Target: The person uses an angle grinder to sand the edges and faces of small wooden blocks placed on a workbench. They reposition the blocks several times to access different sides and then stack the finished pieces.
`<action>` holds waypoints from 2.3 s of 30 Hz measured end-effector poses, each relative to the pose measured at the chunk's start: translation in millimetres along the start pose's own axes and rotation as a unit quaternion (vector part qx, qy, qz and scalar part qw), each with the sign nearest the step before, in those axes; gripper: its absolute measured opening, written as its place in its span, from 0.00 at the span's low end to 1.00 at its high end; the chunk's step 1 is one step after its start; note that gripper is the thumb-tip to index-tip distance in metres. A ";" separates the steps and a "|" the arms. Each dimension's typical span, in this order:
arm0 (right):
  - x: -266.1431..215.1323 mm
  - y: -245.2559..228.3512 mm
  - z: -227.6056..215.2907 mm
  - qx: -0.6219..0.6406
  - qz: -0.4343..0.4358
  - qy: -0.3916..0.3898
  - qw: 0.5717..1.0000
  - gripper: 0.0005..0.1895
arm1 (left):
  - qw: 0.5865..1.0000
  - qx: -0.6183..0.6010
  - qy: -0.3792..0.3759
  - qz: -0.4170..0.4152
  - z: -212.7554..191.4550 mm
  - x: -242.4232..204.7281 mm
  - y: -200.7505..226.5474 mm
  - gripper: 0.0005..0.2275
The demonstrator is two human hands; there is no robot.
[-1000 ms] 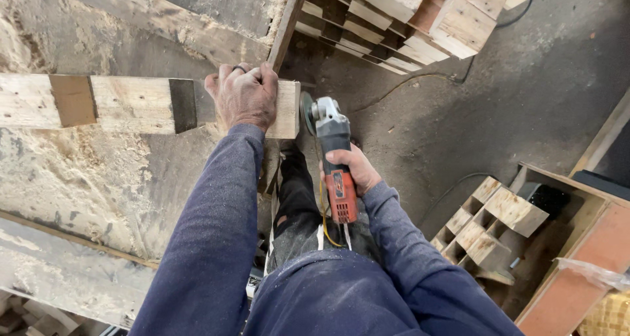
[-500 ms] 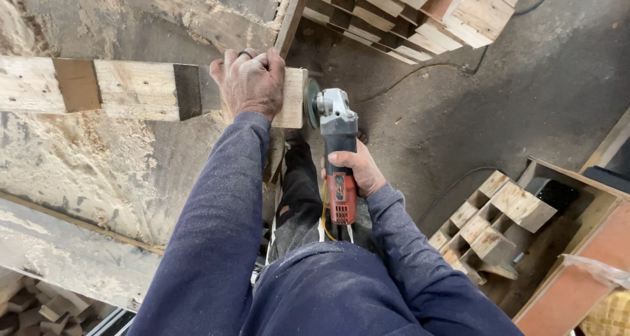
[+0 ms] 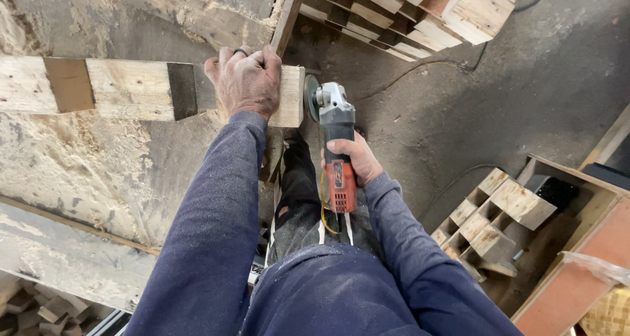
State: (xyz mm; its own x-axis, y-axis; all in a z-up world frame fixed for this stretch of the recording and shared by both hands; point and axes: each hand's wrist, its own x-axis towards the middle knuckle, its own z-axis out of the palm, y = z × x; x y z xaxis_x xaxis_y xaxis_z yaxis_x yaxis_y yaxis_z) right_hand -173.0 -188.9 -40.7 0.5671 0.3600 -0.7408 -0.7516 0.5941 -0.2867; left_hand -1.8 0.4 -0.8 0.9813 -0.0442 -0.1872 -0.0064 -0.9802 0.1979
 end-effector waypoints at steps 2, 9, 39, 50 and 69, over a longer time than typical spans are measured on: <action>2.2 -4.5 0.3 -0.022 -0.005 0.001 1.000 0.22 | 1.000 0.005 -0.010 0.003 -1.5 0.8 0.7 0.21; -0.1 -0.2 2.6 0.008 -0.014 -0.024 1.000 0.23 | 1.000 0.007 -0.003 -0.013 -0.4 -0.2 0.5 0.21; -46.7 41.5 8.3 0.014 -0.007 -0.044 0.999 0.21 | 1.000 0.010 -0.003 -0.005 7.4 1.9 -7.0 0.23; -44.6 20.2 15.5 -0.022 -0.011 0.017 1.000 0.26 | 1.000 -0.008 -0.002 0.000 0.5 -2.3 -1.8 0.23; -38.6 37.7 0.1 0.036 0.028 -0.026 0.999 0.24 | 1.000 0.015 0.013 0.013 7.5 0.6 -4.8 0.23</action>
State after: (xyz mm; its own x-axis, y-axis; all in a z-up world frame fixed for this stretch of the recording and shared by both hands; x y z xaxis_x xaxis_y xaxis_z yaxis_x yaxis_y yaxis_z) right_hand -223.2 -180.3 -22.9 0.5421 0.4296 -0.7222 -0.7582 0.6206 -0.2000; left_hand -2.6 3.6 -9.1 0.9854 -0.0656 -0.1574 -0.0378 -0.9841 0.1736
